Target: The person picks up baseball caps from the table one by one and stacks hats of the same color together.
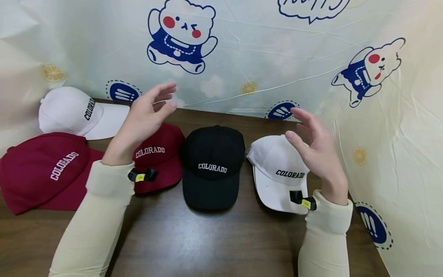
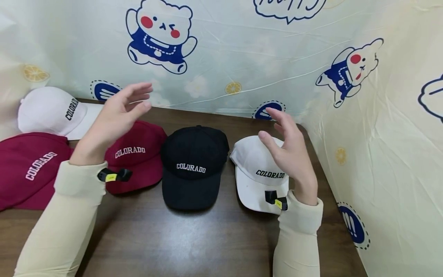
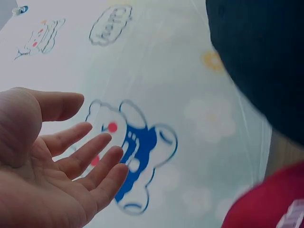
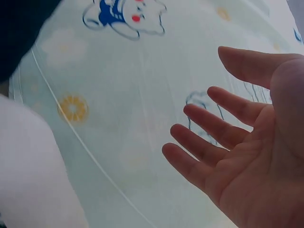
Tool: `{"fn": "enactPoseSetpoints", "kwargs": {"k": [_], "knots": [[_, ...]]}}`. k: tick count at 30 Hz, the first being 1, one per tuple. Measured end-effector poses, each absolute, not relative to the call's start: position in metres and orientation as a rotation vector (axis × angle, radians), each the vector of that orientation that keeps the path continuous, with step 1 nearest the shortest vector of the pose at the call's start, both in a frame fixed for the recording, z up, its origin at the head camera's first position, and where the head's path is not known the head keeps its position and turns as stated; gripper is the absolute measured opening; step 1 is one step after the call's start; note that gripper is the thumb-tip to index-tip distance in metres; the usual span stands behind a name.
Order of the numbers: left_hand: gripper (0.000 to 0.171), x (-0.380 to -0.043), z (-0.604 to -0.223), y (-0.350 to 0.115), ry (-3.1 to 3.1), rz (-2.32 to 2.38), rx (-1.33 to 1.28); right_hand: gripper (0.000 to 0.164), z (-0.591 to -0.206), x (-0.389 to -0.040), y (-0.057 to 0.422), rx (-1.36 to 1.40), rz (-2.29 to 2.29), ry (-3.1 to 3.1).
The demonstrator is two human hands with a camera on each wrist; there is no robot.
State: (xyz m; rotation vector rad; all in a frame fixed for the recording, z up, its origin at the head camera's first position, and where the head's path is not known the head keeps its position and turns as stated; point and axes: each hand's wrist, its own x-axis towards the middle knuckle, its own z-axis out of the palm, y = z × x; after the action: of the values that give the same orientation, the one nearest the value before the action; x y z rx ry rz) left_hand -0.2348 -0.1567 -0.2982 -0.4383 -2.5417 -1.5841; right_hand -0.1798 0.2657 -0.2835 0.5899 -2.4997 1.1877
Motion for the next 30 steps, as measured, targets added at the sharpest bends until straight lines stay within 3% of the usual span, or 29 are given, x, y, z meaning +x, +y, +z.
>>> {"fn": "enactPoseSetpoints", "kwargs": {"k": [17, 30], "knots": [[0.065, -0.241, -0.289, -0.279, -2.771, -1.317, -0.091, 0.066, -0.295, -0.18, 0.221, 0.846, 1.092, -2.531], [0.079, -0.289, -0.295, -0.365, -2.919, -1.25, 0.139, 0.065, -0.304, -0.178, 0.19, 0.942, 1.103, -2.579]]}}
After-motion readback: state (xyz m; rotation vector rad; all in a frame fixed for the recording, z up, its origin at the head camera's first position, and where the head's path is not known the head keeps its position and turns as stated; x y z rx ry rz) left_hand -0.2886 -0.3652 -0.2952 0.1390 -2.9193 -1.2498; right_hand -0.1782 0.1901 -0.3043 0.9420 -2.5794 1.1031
